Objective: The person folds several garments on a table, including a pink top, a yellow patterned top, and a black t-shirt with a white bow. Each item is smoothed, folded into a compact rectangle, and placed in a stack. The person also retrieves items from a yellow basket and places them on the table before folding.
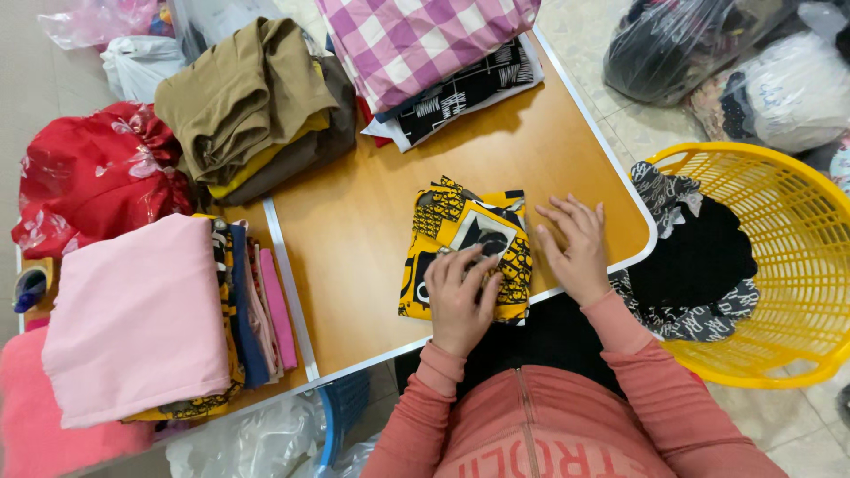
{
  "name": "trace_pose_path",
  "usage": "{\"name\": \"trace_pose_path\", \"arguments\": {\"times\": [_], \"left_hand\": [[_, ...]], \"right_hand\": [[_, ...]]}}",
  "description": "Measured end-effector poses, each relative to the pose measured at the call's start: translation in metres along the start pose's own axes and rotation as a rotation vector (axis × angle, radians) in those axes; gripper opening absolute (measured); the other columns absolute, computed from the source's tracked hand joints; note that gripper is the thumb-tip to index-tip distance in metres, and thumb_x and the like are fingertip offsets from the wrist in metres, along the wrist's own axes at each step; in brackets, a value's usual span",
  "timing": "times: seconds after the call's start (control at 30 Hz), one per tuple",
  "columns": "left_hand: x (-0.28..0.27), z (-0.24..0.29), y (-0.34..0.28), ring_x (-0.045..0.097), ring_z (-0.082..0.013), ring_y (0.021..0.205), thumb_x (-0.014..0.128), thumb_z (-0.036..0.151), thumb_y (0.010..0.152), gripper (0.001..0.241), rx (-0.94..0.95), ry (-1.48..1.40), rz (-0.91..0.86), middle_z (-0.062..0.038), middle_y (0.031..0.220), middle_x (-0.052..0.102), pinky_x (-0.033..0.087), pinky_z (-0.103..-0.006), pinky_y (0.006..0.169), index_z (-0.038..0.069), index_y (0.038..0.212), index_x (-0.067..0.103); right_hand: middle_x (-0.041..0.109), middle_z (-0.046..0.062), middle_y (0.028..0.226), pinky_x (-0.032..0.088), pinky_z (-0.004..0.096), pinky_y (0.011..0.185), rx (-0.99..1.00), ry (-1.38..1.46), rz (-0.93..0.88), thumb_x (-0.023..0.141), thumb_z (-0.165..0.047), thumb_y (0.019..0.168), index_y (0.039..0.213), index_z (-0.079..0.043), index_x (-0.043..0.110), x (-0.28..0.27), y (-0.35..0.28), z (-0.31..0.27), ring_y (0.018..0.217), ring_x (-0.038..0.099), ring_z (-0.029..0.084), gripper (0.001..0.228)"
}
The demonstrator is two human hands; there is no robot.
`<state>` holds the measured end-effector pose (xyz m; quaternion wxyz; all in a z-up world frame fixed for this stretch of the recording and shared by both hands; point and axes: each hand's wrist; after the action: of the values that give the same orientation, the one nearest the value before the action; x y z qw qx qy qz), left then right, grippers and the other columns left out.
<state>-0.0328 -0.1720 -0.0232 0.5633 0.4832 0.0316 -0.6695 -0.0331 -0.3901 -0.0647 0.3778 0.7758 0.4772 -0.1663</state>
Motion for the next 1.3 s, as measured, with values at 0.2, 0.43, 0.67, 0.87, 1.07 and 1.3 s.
{"name": "trace_pose_path", "arguments": {"times": [0.2, 0.43, 0.67, 0.87, 1.07, 1.3], "left_hand": [[0.005, -0.014, -0.010, 0.030, -0.0419, 0.148, 0.069, 0.042, 0.092, 0.067, -0.164, 0.200, -0.111, -0.026, 0.157, 0.039, 0.014, -0.0579, 0.121, 0.010, 0.148, 0.055], [0.010, -0.019, -0.012, 0.033, -0.0397, 0.149, 0.067, 0.042, 0.093, 0.059, -0.156, 0.216, -0.120, -0.022, 0.158, 0.042, 0.014, -0.0582, 0.124, 0.014, 0.144, 0.058], [0.009, -0.017, -0.011, 0.034, -0.0398, 0.148, 0.068, 0.042, 0.092, 0.058, -0.167, 0.206, -0.110, -0.021, 0.157, 0.043, 0.015, -0.0573, 0.123, 0.014, 0.143, 0.059], [0.009, -0.018, -0.012, 0.035, -0.0374, 0.150, 0.068, 0.042, 0.093, 0.057, -0.163, 0.208, -0.093, -0.019, 0.158, 0.044, 0.016, -0.0560, 0.125, 0.016, 0.143, 0.059], [0.006, -0.018, -0.013, 0.036, -0.0377, 0.150, 0.067, 0.043, 0.094, 0.058, -0.119, 0.168, -0.119, -0.020, 0.158, 0.044, 0.017, -0.0556, 0.125, 0.017, 0.146, 0.058], [0.000, -0.016, -0.010, 0.033, -0.0401, 0.150, 0.068, 0.052, 0.092, 0.068, -0.140, 0.129, -0.144, -0.023, 0.159, 0.042, 0.015, -0.0558, 0.125, 0.017, 0.148, 0.056]], "right_hand": [[0.065, 0.011, 0.133, 0.018, 0.060, 0.125, -0.128, 0.102, -0.053, 0.067, -0.025, 0.100, 0.122, -0.014, 0.072, 0.026, 0.039, -0.030, 0.134, 0.053, 0.034, 0.025], [0.065, 0.013, 0.120, 0.016, 0.062, 0.120, -0.291, -0.022, -0.312, 0.070, -0.049, 0.089, 0.116, -0.014, 0.076, 0.097, 0.111, -0.068, 0.127, 0.052, 0.032, 0.044], [0.075, 0.013, 0.103, 0.036, 0.048, 0.115, -0.168, -0.369, -0.655, 0.073, -0.051, 0.075, 0.089, -0.017, 0.084, 0.150, 0.157, -0.077, 0.115, 0.063, 0.033, 0.039], [0.075, 0.019, 0.100, 0.055, 0.041, 0.092, 0.445, -0.188, -0.642, 0.077, -0.049, 0.070, 0.093, -0.008, 0.080, 0.151, 0.183, -0.044, 0.098, 0.072, 0.036, 0.047], [0.078, 0.012, 0.096, 0.042, 0.044, 0.101, 0.457, -0.205, -0.440, 0.068, -0.056, 0.083, 0.095, -0.013, 0.084, 0.125, 0.180, -0.017, 0.097, 0.072, 0.031, 0.048], [0.077, 0.013, 0.088, 0.052, 0.039, 0.091, 0.320, -0.021, -0.392, 0.065, -0.062, 0.090, 0.102, -0.010, 0.079, 0.073, 0.138, -0.023, 0.086, 0.074, 0.028, 0.056]]}}
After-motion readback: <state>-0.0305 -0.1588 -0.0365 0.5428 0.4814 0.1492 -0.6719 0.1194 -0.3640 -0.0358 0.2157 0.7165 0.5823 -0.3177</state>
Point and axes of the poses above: each hand's wrist, its own y-axis towards the middle knuckle, its own x-axis out of the palm, z = x × y
